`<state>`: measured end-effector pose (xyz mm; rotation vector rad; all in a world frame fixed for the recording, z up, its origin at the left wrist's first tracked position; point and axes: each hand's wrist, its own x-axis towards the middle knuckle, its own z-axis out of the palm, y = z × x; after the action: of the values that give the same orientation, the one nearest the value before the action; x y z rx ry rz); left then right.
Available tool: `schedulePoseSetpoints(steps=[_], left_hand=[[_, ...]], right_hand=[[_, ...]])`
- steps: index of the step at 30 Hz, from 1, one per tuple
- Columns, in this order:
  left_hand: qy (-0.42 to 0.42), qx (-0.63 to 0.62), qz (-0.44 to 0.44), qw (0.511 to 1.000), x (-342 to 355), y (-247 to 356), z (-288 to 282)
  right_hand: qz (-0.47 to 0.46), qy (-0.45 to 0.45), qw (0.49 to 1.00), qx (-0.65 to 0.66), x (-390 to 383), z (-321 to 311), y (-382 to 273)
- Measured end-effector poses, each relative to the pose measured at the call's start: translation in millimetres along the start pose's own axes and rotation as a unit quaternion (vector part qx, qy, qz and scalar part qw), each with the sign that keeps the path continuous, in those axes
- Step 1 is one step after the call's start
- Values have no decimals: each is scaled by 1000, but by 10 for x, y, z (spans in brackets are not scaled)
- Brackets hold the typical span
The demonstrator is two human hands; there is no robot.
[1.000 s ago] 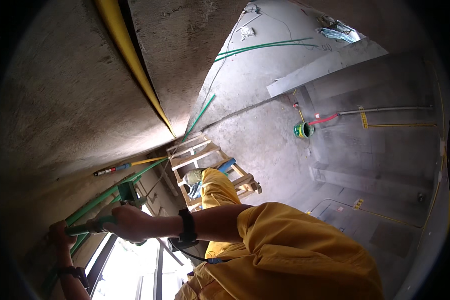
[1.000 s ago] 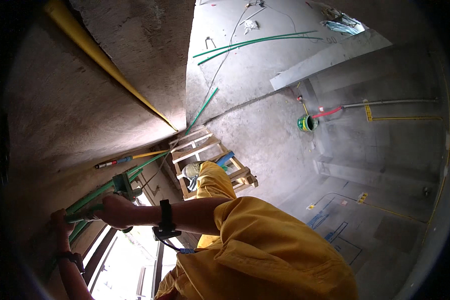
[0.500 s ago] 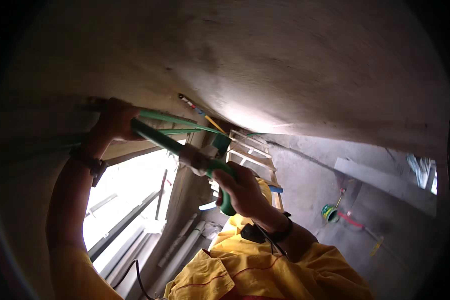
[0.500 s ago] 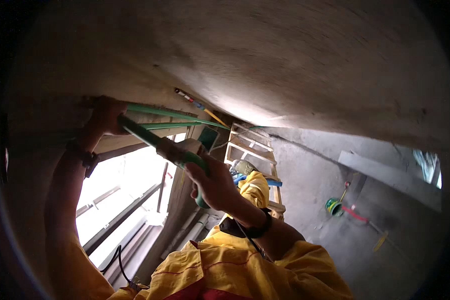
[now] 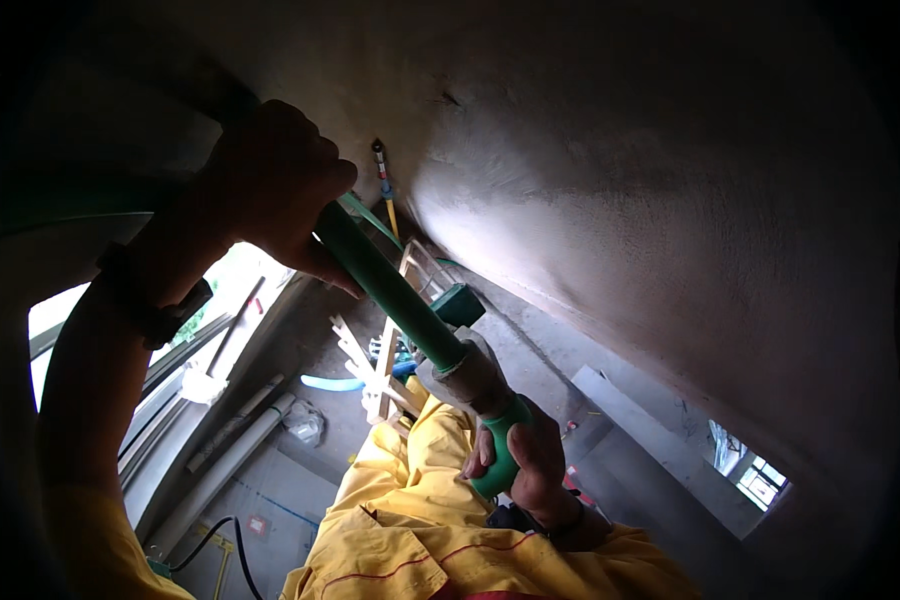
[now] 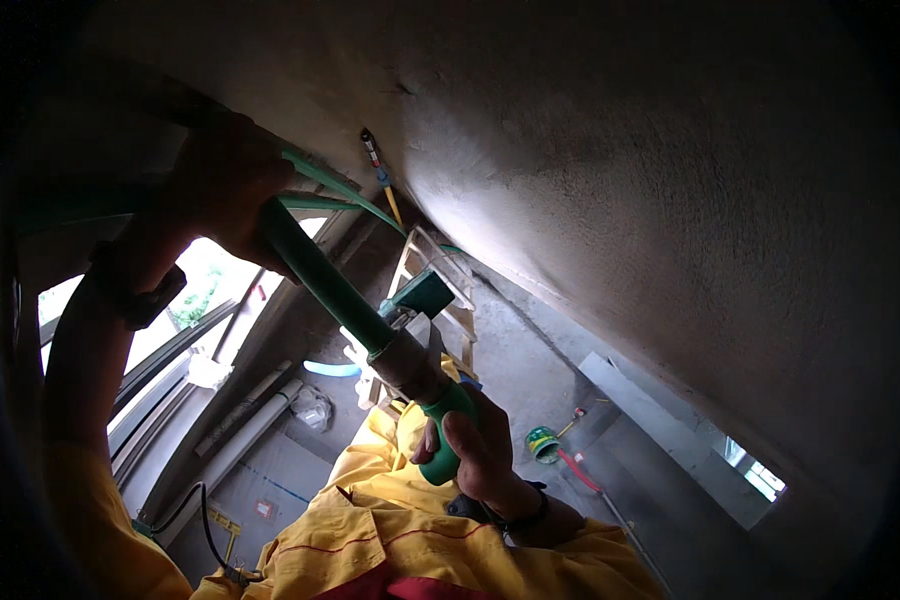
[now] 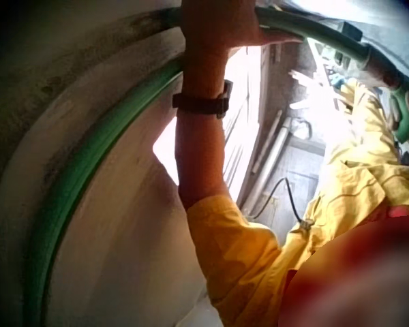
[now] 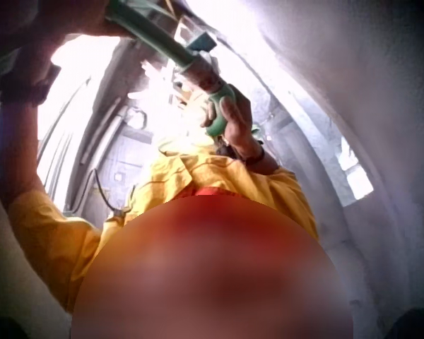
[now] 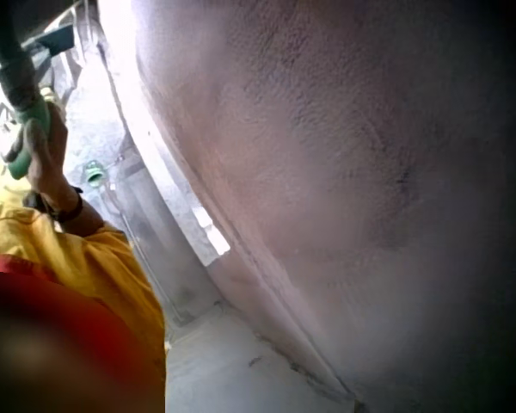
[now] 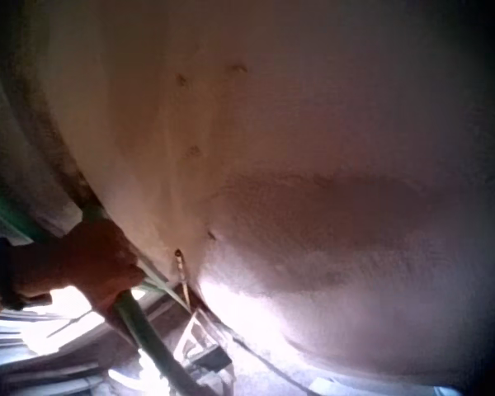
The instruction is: Welds green PPR pipes on a ceiling using a socket fusion welder.
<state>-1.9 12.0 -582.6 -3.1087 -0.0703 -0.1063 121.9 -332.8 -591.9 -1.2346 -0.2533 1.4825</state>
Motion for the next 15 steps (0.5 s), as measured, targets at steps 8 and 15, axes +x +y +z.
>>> schedulePoseSetpoints(steps=[8,15], left_hand=[[-49,-35,3,998,123,9,125],[-22,-53,12,998,111,-12,141]], right_hand=[[26,-4,999,39,7,-59,-23],[60,19,996,59,18,-32,-37]])
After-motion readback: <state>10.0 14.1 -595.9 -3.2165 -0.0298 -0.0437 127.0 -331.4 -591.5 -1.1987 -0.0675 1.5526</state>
